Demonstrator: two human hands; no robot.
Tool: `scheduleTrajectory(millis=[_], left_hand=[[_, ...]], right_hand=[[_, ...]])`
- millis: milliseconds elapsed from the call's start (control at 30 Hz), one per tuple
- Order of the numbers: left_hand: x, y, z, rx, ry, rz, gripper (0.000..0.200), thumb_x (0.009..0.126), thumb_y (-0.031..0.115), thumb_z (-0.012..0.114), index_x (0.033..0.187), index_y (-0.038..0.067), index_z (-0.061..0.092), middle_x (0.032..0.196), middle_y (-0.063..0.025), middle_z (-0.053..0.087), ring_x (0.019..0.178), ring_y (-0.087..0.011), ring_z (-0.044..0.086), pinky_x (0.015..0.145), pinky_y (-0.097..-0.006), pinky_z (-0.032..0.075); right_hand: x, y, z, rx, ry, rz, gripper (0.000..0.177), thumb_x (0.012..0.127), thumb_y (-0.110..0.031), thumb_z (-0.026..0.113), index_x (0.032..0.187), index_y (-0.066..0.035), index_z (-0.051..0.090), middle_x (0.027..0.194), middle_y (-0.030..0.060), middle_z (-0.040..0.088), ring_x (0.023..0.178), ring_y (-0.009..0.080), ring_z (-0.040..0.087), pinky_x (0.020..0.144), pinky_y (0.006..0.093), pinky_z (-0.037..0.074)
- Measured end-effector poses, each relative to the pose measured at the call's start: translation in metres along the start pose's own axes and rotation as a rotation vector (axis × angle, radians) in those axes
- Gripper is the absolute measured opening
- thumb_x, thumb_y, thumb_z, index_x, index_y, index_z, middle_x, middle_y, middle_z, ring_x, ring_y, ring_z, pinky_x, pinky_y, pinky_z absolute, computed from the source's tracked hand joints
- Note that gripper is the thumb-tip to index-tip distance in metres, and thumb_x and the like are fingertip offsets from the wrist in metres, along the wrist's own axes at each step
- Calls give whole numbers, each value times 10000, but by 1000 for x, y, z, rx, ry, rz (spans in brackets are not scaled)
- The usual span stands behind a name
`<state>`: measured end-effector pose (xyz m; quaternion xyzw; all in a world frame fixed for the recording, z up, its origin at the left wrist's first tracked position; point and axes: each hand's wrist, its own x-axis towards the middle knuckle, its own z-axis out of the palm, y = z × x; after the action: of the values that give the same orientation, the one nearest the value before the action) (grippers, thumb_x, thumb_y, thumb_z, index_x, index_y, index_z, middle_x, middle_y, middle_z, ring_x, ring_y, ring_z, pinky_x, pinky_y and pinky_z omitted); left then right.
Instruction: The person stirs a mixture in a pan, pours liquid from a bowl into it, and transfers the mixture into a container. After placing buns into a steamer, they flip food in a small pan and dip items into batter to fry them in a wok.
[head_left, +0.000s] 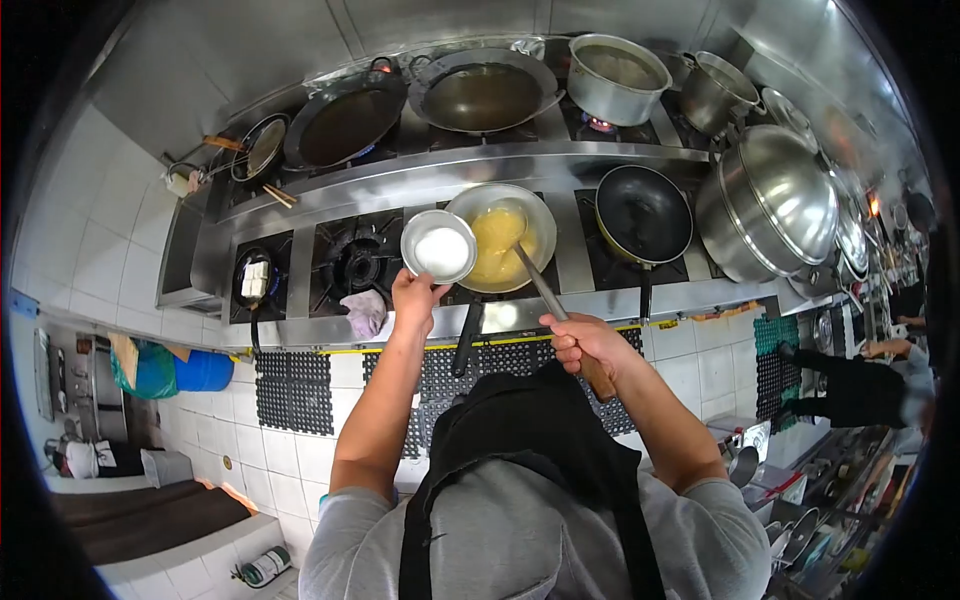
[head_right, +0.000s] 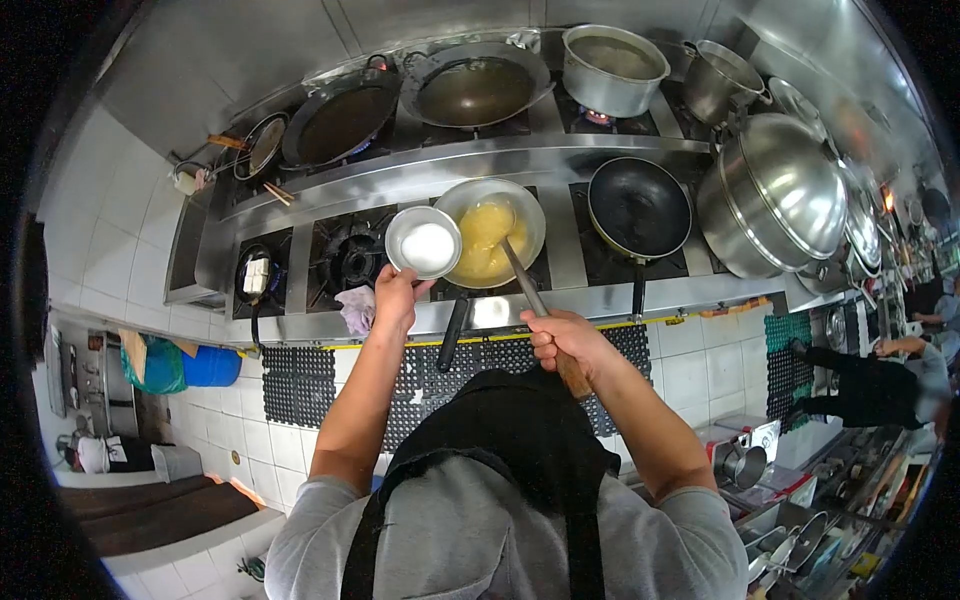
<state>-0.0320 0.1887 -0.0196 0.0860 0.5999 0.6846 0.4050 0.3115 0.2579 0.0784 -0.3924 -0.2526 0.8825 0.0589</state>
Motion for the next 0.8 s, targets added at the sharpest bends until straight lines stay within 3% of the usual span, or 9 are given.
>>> scheduleTrajectory(millis=[233,333,400,433,500,633,700,733,800], left_hand=[[27,-8,40,85,-48,17,123,956,-79,589,1049,1,594,1043,-121,674,947,-245,730,834,-429,702],[36,-11,52,147,-52,42,117,943,-74,605,1025,9,595,1021,-110,659,910,-228,711,826,-417,699],[34,-7,60,134,-15,104,143,944,-58,623,881,35,533,922,-78,621,796,-181,675,727,-390,696],[34,-4,63,135,-18,104,143,944,-58,623,881,35,533,922,-78,621,796,-181,675,727,-390,696],[37,4,65,129,-13,126,144,941,-65,615,896,34,519,930,-85,615,810,-190,676,742,-404,696],[42,26,62,49,25,121,136,940,-76,591,959,28,505,945,-104,621,849,-212,689,820,-445,697],[41,37,58,-1,33,127,137,940,-75,590,960,28,503,944,-104,621,853,-217,693,844,-457,696],[39,42,56,-52,36,130,138,940,-74,589,961,28,500,942,-104,622,856,-223,698,868,-469,695],[35,53,49,-72,37,116,139,939,-79,589,992,21,508,961,-105,636,877,-230,711,915,-484,688]], right_hand=[[-8,1,-2,-270,125,-126,391,1047,-195,644,1390,-38,541,773,-24,527,587,99,516,525,309,468],[-3,7,-5,-591,218,-249,378,1038,-171,607,1377,-17,540,752,15,546,602,119,591,530,337,506],[-3,5,-3,-877,360,-254,474,999,-167,624,1406,53,516,820,128,644,630,209,683,559,420,585],[11,19,-20,-874,362,-256,474,999,-167,624,1406,53,516,820,128,644,630,209,683,559,420,585],[45,48,-53,-1464,631,-739,398,994,-134,581,1339,59,530,855,205,680,644,255,711,566,440,592],[46,52,-43,-1469,645,-573,347,985,-128,586,1273,59,534,883,230,698,698,281,737,614,451,603],[35,37,-22,-975,397,-222,328,1016,-172,622,1270,21,545,834,129,672,694,219,697,629,428,580],[35,34,-19,-980,388,-222,328,1016,-172,622,1270,21,545,834,129,672,694,219,697,629,428,580],[37,25,-16,-272,124,-34,317,1050,-206,641,1297,-30,549,780,13,597,603,144,579,551,340,497]])
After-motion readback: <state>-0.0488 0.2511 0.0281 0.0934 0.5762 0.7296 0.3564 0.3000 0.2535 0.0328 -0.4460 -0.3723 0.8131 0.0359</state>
